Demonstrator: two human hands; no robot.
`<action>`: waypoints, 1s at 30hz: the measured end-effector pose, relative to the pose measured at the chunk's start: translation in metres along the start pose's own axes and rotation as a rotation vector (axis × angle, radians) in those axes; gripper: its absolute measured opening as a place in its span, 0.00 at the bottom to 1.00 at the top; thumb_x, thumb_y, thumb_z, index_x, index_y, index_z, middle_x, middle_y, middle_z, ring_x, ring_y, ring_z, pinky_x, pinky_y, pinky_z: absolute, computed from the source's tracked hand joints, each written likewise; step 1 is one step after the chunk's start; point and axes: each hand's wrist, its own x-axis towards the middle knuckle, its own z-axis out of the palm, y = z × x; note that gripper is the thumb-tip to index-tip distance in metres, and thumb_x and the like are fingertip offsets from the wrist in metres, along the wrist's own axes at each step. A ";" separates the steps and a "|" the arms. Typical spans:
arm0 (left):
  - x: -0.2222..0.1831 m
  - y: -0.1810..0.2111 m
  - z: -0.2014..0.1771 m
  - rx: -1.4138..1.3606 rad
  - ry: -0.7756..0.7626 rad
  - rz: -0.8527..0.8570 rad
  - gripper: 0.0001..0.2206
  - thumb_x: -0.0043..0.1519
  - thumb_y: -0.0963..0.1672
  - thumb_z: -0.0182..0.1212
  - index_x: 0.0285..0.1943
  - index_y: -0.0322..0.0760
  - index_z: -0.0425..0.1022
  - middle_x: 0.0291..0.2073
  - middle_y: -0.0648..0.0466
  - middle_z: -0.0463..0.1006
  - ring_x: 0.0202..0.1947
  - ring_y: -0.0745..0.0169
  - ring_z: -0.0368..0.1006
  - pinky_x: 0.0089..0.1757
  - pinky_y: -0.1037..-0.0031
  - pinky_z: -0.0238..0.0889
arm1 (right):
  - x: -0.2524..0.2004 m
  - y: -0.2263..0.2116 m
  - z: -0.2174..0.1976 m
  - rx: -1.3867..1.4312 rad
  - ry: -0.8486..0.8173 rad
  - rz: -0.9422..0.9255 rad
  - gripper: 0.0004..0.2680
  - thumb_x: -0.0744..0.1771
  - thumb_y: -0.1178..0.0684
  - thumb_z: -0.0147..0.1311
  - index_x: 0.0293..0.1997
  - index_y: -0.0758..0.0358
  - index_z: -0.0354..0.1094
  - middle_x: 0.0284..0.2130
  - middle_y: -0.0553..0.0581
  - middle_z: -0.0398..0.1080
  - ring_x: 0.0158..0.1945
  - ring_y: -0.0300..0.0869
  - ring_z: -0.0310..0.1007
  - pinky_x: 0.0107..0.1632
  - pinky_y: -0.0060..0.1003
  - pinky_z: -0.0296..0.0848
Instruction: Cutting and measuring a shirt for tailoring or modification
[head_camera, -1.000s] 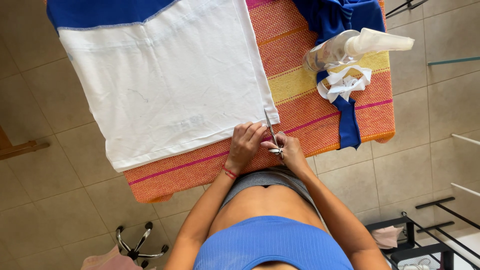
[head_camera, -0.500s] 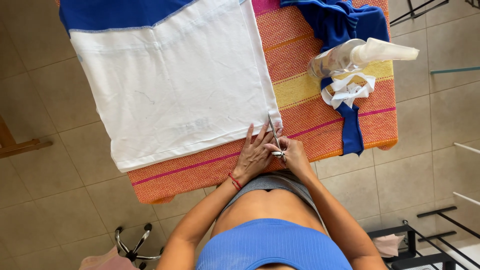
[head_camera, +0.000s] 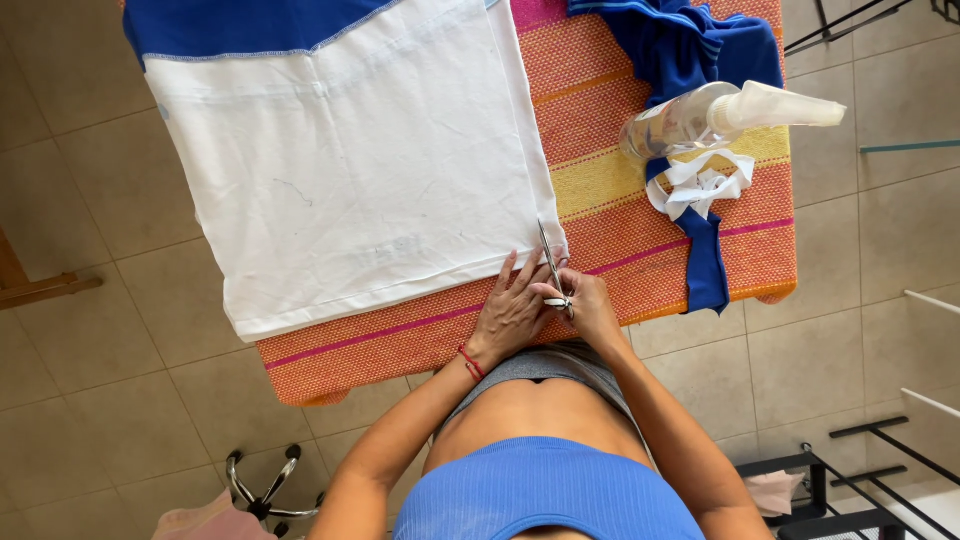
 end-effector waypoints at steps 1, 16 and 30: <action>0.001 0.000 -0.001 0.001 0.001 -0.002 0.32 0.70 0.56 0.54 0.81 0.40 0.64 0.79 0.50 0.65 0.84 0.48 0.48 0.79 0.44 0.35 | 0.000 -0.005 0.000 -0.001 -0.002 -0.001 0.12 0.66 0.50 0.72 0.30 0.66 0.74 0.10 0.56 0.65 0.09 0.39 0.65 0.12 0.30 0.59; 0.001 0.000 -0.002 -0.011 0.012 0.014 0.28 0.74 0.56 0.46 0.75 0.36 0.69 0.76 0.48 0.69 0.83 0.45 0.51 0.79 0.42 0.37 | 0.012 -0.027 -0.002 0.054 -0.030 -0.034 0.11 0.67 0.51 0.70 0.30 0.67 0.73 0.11 0.55 0.65 0.09 0.40 0.66 0.09 0.32 0.63; -0.001 -0.002 0.003 -0.035 0.018 0.006 0.26 0.73 0.56 0.51 0.69 0.37 0.75 0.70 0.48 0.74 0.80 0.45 0.58 0.78 0.42 0.40 | 0.036 -0.033 -0.002 0.084 -0.021 -0.033 0.11 0.68 0.49 0.70 0.31 0.64 0.74 0.11 0.52 0.64 0.10 0.34 0.62 0.11 0.27 0.59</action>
